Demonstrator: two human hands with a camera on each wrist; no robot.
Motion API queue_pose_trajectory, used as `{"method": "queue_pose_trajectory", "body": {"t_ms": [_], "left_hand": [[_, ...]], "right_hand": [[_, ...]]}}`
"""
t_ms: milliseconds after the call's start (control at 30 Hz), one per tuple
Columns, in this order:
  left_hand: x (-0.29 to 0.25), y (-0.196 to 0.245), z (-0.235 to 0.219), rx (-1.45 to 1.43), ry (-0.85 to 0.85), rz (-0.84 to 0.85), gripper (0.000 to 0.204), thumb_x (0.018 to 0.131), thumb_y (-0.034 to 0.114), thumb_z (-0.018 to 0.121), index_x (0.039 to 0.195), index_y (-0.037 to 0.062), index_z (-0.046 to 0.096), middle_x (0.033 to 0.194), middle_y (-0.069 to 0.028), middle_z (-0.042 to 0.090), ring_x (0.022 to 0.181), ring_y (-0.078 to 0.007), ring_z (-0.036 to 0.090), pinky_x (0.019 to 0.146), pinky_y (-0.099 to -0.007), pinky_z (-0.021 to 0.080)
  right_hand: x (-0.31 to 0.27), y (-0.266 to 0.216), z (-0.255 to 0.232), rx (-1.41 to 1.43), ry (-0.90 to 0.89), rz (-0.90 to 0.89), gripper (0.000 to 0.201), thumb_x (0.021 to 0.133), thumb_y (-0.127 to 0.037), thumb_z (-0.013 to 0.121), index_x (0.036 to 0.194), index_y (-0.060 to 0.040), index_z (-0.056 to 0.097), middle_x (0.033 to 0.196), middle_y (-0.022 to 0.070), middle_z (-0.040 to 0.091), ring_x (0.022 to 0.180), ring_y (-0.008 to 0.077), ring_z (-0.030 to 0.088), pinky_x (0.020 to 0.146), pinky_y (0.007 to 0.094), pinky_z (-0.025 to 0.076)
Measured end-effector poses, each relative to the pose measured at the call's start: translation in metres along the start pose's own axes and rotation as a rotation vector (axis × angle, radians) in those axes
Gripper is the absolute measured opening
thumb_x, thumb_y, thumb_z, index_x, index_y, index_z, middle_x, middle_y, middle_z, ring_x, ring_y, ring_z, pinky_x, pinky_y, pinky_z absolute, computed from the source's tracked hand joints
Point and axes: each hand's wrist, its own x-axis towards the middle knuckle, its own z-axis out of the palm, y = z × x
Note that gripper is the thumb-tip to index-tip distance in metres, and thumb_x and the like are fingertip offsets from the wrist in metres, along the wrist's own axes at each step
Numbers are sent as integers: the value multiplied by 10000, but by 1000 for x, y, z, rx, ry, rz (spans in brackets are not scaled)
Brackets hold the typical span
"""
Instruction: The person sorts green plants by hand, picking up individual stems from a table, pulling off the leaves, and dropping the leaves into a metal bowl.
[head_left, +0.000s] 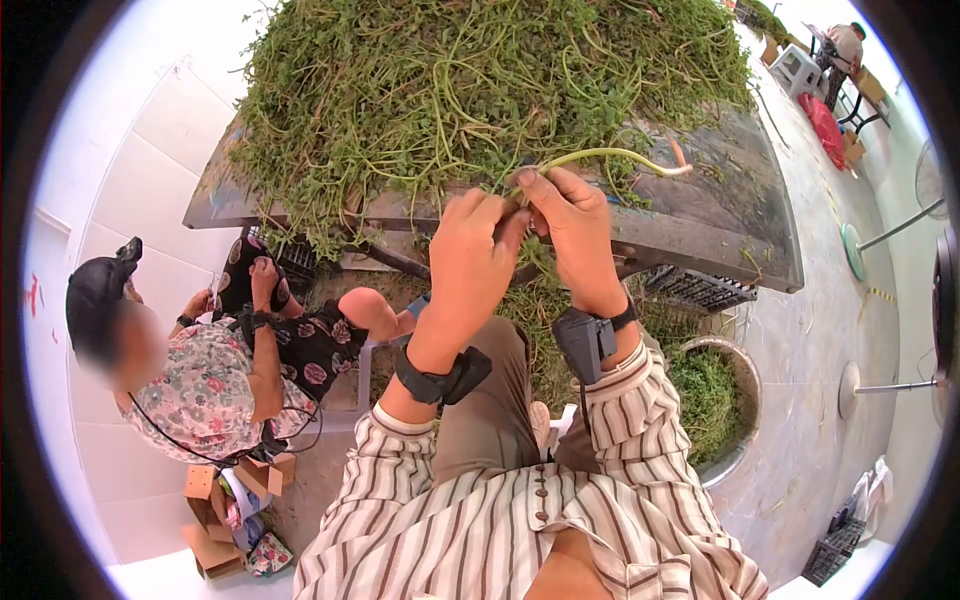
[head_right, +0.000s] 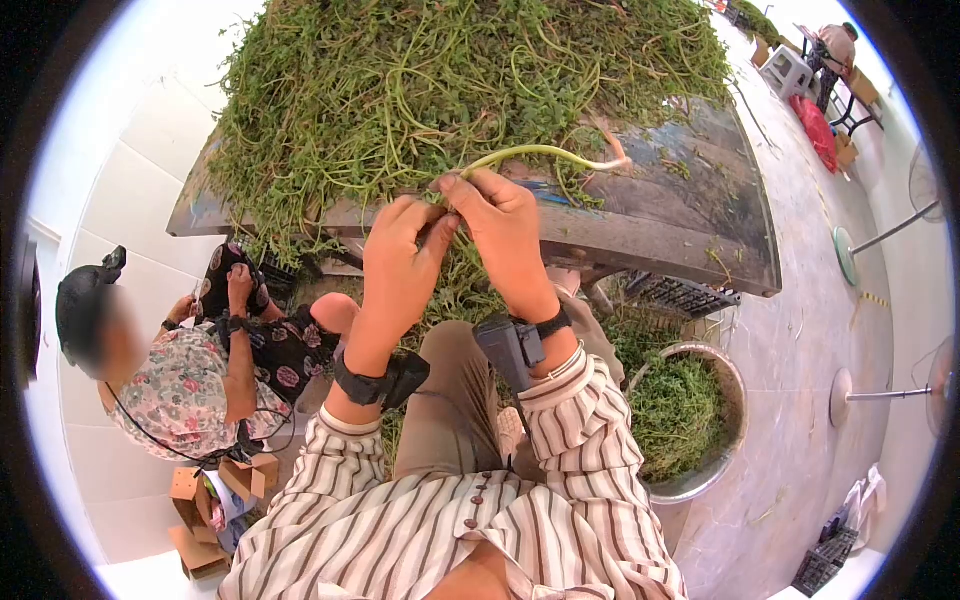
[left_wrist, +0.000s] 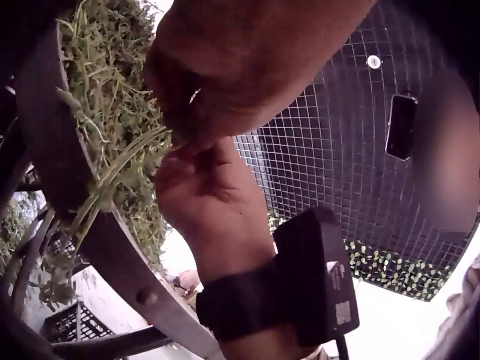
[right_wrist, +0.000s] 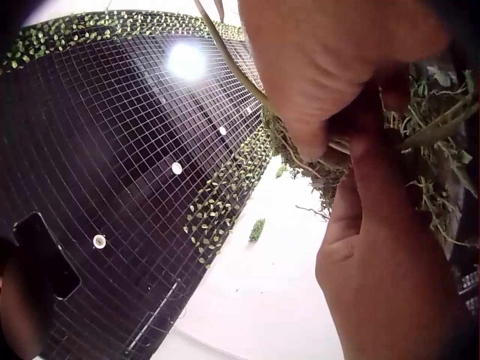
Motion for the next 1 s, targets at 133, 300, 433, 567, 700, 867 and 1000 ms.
{"method": "queue_pose_trajectory", "body": {"t_ms": [133, 300, 433, 567, 700, 867, 1000], "left_hand": [[0, -5, 11, -53, 8, -6, 118, 809, 97, 557, 792, -16, 527, 724, -142, 460, 715, -317, 454, 638, -381, 378], [-11, 7, 6, -132, -9, 27, 65, 776, 43, 502, 747, -12, 483, 740, -157, 470, 722, -347, 452, 644, -421, 376], [-33, 7, -10, -183, -109, 16, 57, 764, 35, 478, 753, -21, 475, 724, -165, 443, 715, -346, 435, 637, -402, 368], [-82, -11, -28, -207, -212, -61, 84, 812, 47, 456, 768, -17, 489, 686, -109, 452, 641, -248, 447, 594, -326, 376], [-97, -15, -37, -587, -219, -606, 205, 933, 146, 395, 865, 20, 542, 675, 28, 462, 512, -30, 364, 461, -187, 307], [-64, -24, -29, -467, -135, -448, 241, 935, 164, 408, 1046, 26, 571, 706, 29, 447, 534, -22, 373, 474, -170, 310], [-32, -4, -3, -452, -161, -256, 220, 905, 171, 470, 1000, -1, 569, 758, -2, 437, 646, -80, 430, 579, -223, 356]], "right_hand": [[1, 4, 3, -27, 22, -42, 212, 867, -194, 579, 783, -8, 635, 597, -53, 468, 517, 19, 365, 450, 201, 266], [-2, 1, -4, 23, 147, 14, 233, 875, -209, 571, 770, -9, 630, 593, -51, 466, 512, 23, 368, 443, 194, 260], [8, -1, -11, 281, 263, -6, 213, 882, -202, 559, 793, -15, 607, 617, -31, 489, 472, 36, 351, 419, 203, 260], [23, -3, -53, 394, 379, -67, 186, 904, -205, 532, 820, -42, 567, 667, 0, 526, 520, 53, 403, 441, 206, 309], [27, 8, -57, 568, 381, -44, 191, 924, -218, 501, 829, -61, 553, 687, 5, 547, 553, 73, 461, 459, 207, 348], [23, 16, -35, 662, 274, 63, 191, 909, -183, 523, 804, -30, 570, 668, 11, 531, 539, 60, 403, 481, 194, 344], [17, 16, -27, 599, 162, 69, 208, 904, -205, 535, 800, -28, 569, 651, 2, 504, 541, 56, 402, 471, 189, 337]]}}
